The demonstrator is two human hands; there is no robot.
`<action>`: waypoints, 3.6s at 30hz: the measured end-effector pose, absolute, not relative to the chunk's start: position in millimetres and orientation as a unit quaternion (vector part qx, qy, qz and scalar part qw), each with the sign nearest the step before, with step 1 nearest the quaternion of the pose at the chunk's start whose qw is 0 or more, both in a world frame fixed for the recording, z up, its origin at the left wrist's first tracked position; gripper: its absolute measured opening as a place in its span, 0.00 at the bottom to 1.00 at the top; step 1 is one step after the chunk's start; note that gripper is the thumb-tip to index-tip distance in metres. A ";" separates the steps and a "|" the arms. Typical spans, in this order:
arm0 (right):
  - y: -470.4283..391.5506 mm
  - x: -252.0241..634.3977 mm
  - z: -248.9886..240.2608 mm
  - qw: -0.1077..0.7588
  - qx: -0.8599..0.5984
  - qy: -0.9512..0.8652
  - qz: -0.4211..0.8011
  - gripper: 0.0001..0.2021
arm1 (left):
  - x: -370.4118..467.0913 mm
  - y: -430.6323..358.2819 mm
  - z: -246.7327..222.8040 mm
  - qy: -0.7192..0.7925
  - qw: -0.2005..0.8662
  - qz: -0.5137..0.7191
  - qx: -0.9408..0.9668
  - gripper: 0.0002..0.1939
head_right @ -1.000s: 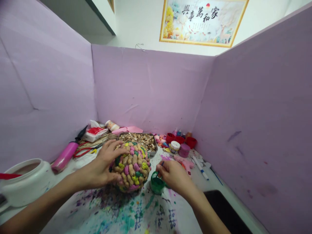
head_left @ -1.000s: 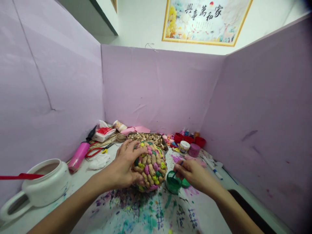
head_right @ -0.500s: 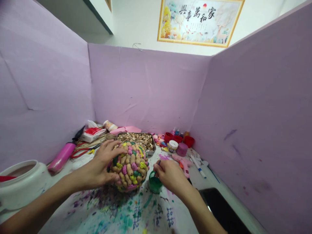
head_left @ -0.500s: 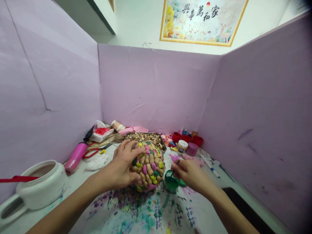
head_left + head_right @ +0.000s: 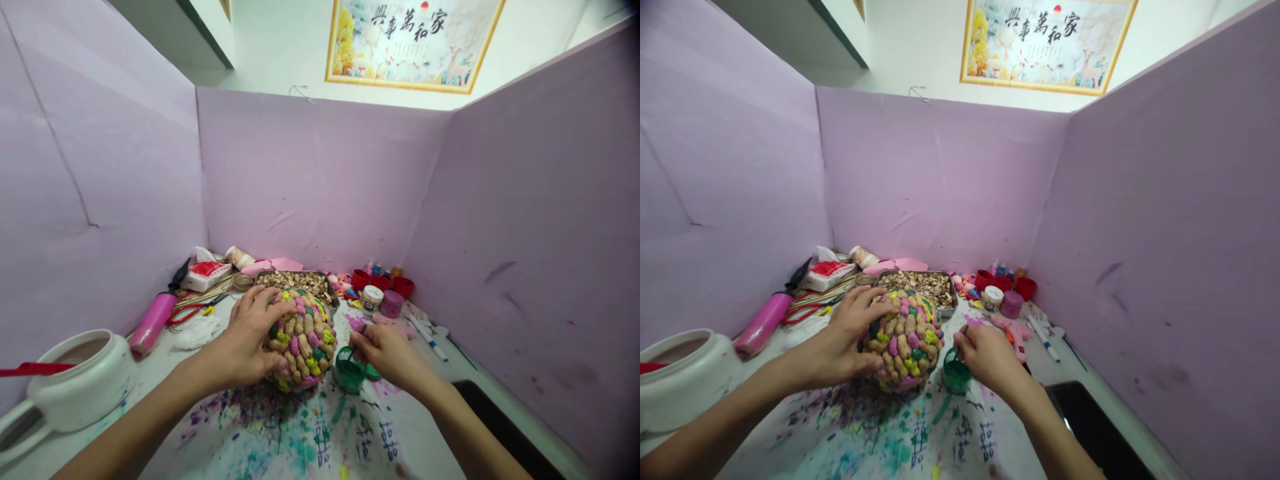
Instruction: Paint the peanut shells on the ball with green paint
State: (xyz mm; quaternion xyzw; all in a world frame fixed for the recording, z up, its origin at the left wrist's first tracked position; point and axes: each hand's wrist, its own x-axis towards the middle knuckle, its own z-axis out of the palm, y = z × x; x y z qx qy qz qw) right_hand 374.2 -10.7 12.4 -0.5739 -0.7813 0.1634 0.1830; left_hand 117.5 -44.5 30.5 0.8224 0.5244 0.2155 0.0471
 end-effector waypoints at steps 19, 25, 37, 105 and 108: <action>-34.5 416.7 56.4 0.558 -0.471 -0.633 0.258 0.20 | 124.6 -49.9 30.0 0.526 0.051 0.213 0.822 0.37; -52.1 386.4 47.9 0.587 -0.391 -0.673 0.221 0.16 | 130.6 -54.5 34.7 0.533 0.042 0.199 0.821 0.35; -47.8 370.7 39.5 0.576 -0.365 -0.709 0.180 0.15 | 129.9 -55.5 31.3 0.522 0.027 0.201 0.828 0.36; -43.9 367.2 37.8 0.602 -0.325 -0.715 0.147 0.14 | 125.2 -49.7 14.0 0.491 -0.045 0.263 0.829 0.33; -46.2 368.0 39.3 0.594 -0.335 -0.718 0.139 0.15 | 126.5 -50.4 14.1 0.497 -0.049 0.267 0.824 0.33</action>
